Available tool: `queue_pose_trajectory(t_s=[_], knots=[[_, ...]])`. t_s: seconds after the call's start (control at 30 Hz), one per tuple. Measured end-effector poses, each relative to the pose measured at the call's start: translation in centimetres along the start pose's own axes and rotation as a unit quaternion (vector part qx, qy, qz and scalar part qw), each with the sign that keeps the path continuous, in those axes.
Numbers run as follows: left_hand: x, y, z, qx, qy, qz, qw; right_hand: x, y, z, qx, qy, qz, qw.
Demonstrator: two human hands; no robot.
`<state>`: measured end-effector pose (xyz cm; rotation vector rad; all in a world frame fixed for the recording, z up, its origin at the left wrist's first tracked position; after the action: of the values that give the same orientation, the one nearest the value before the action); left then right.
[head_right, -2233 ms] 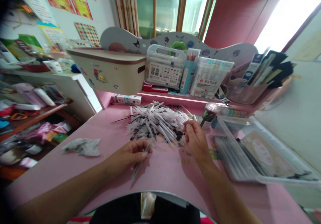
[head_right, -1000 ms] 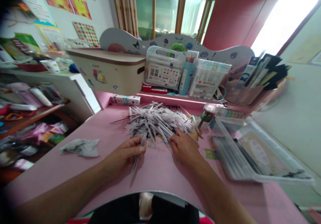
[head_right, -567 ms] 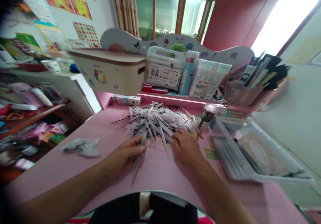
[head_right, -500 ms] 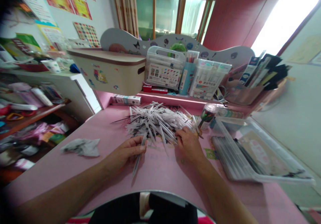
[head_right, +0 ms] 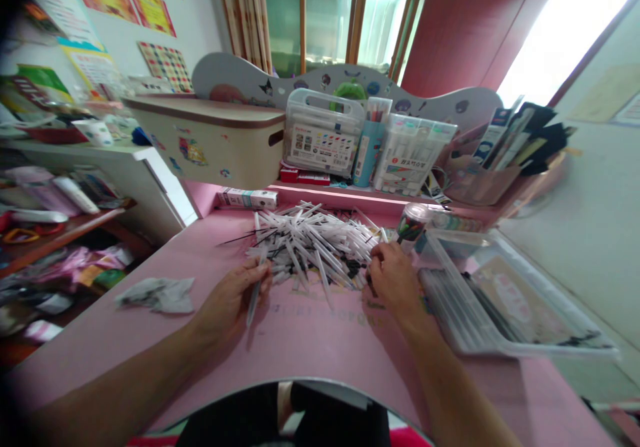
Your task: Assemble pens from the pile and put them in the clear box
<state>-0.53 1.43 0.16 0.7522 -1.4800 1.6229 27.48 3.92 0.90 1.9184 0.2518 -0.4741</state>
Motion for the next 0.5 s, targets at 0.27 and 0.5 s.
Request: queue_pose_trajectory(t_s=[0.27, 0.5], knots=[[-0.3, -0.3, 0.2, -0.020, 0.012, -0.021, 0.999, -0.8, -0.4, 1.0, -0.199, -0.023, 0.149, 0.968], [-0.7, 0.0, 0.0, -0.041, 0.007, -0.039, 0.998, -2.2, -0.1, 1.5, -0.213, -0.050, 0.172, 0.960]])
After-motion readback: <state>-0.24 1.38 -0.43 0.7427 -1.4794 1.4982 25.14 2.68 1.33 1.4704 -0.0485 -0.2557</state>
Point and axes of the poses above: each hand's wrist, its own z-axis away from the middle knuckle, its own y-axis out of the back of the hand, x = y × z, the point moved 1 cm from there along -z, towards the middle knuckle, and after that the axes turned 7 degrees about -y, right-handed, at the moved point
